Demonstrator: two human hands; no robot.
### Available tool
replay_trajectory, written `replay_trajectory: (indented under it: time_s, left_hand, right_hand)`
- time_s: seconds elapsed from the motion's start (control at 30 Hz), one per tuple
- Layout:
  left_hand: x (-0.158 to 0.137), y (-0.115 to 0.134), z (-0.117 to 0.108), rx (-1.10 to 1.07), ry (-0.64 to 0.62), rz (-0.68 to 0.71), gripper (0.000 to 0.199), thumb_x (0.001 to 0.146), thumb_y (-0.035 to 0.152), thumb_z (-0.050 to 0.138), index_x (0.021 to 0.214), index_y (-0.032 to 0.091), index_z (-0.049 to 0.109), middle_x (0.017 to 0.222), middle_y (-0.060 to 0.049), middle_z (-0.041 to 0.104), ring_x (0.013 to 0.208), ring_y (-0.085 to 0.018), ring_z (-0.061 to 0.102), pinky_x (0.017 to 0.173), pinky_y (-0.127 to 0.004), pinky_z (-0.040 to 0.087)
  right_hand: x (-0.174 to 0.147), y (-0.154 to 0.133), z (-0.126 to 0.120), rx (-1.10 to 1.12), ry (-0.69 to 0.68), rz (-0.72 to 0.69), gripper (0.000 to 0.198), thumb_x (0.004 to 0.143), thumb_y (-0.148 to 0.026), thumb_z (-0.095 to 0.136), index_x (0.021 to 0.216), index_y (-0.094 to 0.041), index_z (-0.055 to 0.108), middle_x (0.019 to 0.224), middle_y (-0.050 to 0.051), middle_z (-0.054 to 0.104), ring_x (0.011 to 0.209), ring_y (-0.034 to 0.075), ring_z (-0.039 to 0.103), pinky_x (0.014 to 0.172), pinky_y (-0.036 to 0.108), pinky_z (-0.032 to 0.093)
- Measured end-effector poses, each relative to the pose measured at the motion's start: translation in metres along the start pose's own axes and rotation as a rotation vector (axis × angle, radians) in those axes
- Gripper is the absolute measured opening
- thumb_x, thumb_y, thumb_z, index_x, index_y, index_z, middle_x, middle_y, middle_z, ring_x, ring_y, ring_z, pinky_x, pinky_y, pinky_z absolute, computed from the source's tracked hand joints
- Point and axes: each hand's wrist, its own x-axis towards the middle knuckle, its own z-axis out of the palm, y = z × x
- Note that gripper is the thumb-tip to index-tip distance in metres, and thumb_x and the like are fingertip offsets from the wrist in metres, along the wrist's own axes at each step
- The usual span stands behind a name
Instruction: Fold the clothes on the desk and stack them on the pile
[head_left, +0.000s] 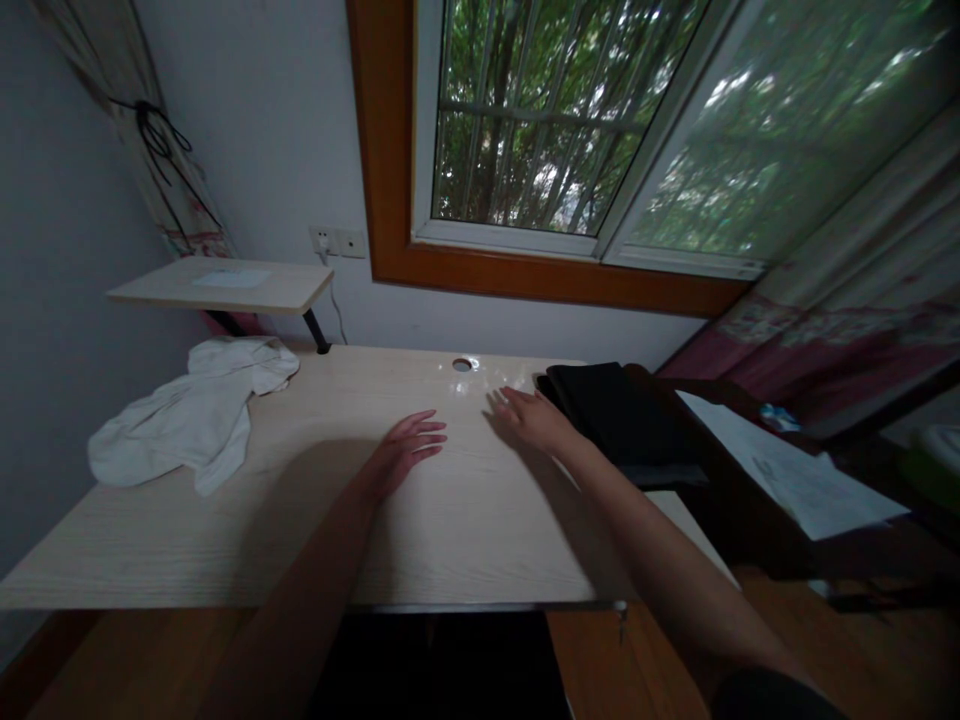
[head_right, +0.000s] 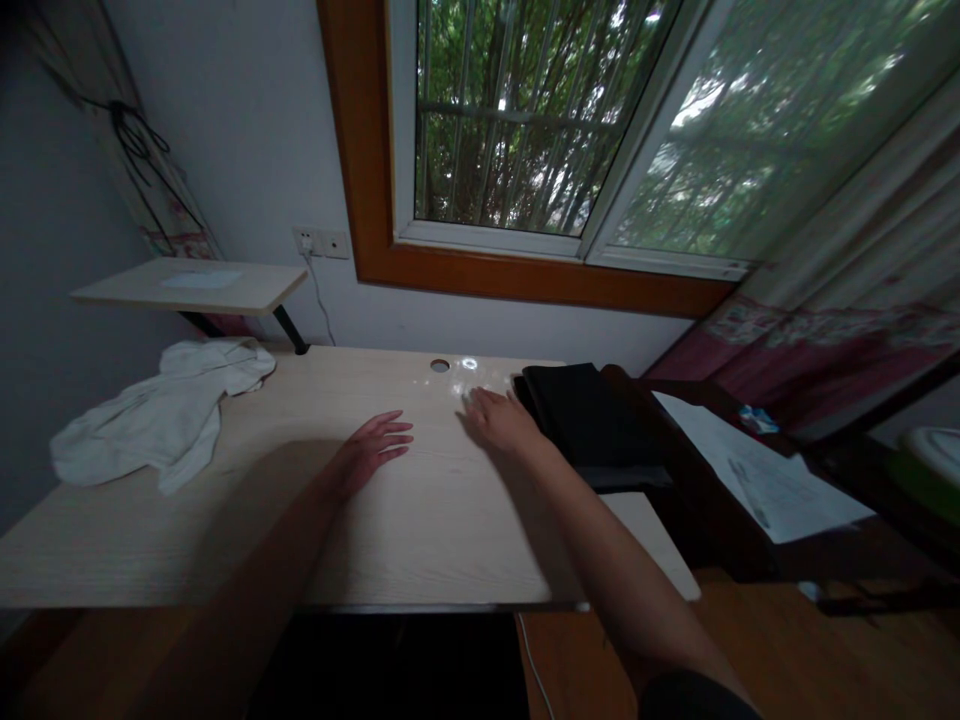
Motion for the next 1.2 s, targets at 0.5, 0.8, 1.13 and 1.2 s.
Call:
replay_trajectory:
  time_s: [0.5, 0.8, 1.13, 1.2]
  left_hand:
    - [0.0, 0.002, 0.004, -0.017, 0.092, -0.005, 0.048, 0.077, 0.026, 0.081, 0.123, 0.021, 0.069, 0.121, -0.011, 0.071, 0.105, -0.022, 0.069, 0.108, -0.046, 0.047]
    - [-0.001, 0.002, 0.005, -0.029, 0.146, -0.004, 0.041, 0.078, 0.024, 0.08, 0.118, 0.019, 0.07, 0.115, -0.01, 0.072, 0.102, -0.019, 0.07, 0.107, -0.042, 0.049]
    - [-0.003, 0.001, 0.003, -0.017, 0.172, 0.003, 0.04, 0.079, 0.027, 0.08, 0.117, 0.019, 0.07, 0.114, -0.01, 0.073, 0.101, -0.019, 0.07, 0.104, -0.041, 0.05]
    - [-0.002, 0.0, 0.002, -0.013, 0.166, 0.012, 0.041, 0.079, 0.028, 0.08, 0.117, 0.019, 0.069, 0.114, -0.009, 0.073, 0.1, -0.019, 0.07, 0.104, -0.041, 0.05]
  right_hand:
    - [-0.034, -0.034, 0.078, 0.159, 0.254, 0.011, 0.045, 0.104, -0.04, 0.046, 0.145, -0.024, 0.059, 0.157, 0.009, 0.049, 0.15, 0.029, 0.041, 0.124, 0.055, 0.031]
    - [-0.034, -0.031, 0.079, 0.201, 0.281, 0.004, 0.043, 0.102, -0.036, 0.049, 0.142, -0.024, 0.062, 0.155, 0.009, 0.052, 0.148, 0.029, 0.044, 0.123, 0.056, 0.034]
    - [-0.033, -0.028, 0.078, 0.25, 0.281, 0.009, 0.042, 0.103, -0.037, 0.048, 0.138, -0.023, 0.065, 0.153, 0.01, 0.055, 0.147, 0.029, 0.046, 0.123, 0.056, 0.034]
    - [-0.032, -0.028, 0.078, 0.251, 0.283, 0.008, 0.041, 0.103, -0.037, 0.048, 0.137, -0.022, 0.066, 0.152, 0.01, 0.056, 0.146, 0.029, 0.047, 0.123, 0.055, 0.035]
